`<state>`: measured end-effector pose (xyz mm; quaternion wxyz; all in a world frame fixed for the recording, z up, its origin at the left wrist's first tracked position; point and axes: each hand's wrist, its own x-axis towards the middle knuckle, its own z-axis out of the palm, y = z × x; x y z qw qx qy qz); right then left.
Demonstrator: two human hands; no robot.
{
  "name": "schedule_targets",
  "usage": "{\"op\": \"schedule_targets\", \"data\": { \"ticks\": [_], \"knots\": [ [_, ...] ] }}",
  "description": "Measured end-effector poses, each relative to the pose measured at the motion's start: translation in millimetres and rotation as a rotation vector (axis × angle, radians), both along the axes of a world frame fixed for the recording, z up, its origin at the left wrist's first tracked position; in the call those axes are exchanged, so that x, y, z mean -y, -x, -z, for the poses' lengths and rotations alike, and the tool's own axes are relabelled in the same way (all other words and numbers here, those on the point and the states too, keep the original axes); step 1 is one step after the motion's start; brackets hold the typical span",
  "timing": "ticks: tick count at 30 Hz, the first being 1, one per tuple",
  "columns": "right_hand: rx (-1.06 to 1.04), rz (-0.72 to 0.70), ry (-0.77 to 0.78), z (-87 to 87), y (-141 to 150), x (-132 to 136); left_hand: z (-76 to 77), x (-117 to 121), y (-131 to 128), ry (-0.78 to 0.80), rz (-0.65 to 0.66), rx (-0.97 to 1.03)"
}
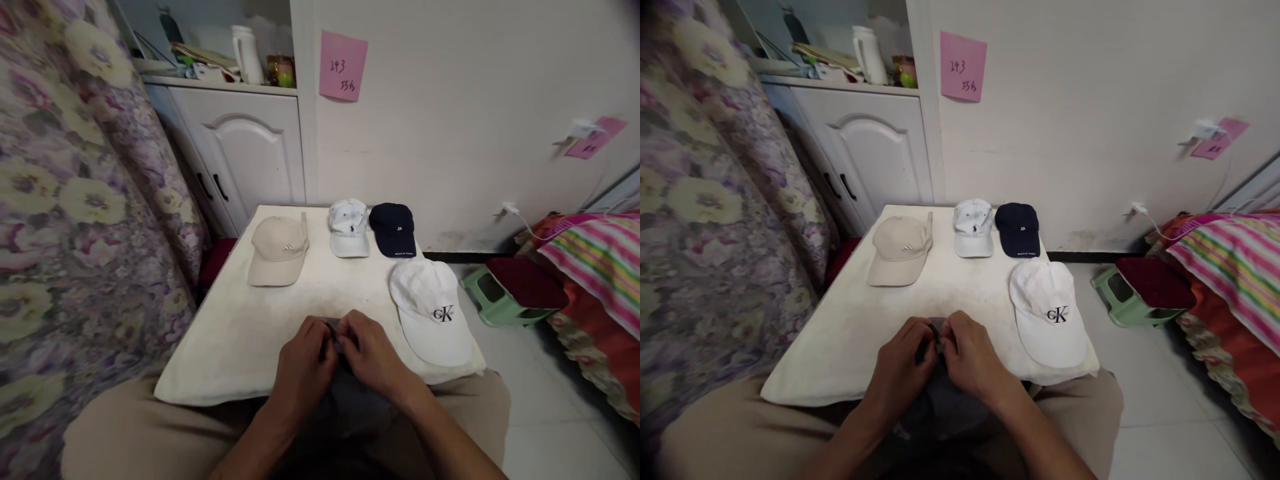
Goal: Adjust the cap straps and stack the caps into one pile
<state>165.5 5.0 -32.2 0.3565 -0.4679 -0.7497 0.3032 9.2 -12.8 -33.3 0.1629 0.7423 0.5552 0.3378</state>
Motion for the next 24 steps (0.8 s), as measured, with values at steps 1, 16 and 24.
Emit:
{"op": "schedule_targets", "data": {
  "ticks": [1,16,24],
  "knots": [
    [-0.041,-0.021,0.03,0.5,-1.8,-0.8,-2.6,-1.0,0.6,0.036,-0.003,0.049],
    [-0.122,-0.01,0.0,7.5,-0.8,3.2,-7.1,-12.8,6.8,0.333,-0.057,0.328],
    [0.032,-0.015,-0.178,19.6,6.2,3.6,-5.8,-12.1,3.3,0.245,-0.105,0.19]
  ]
}}
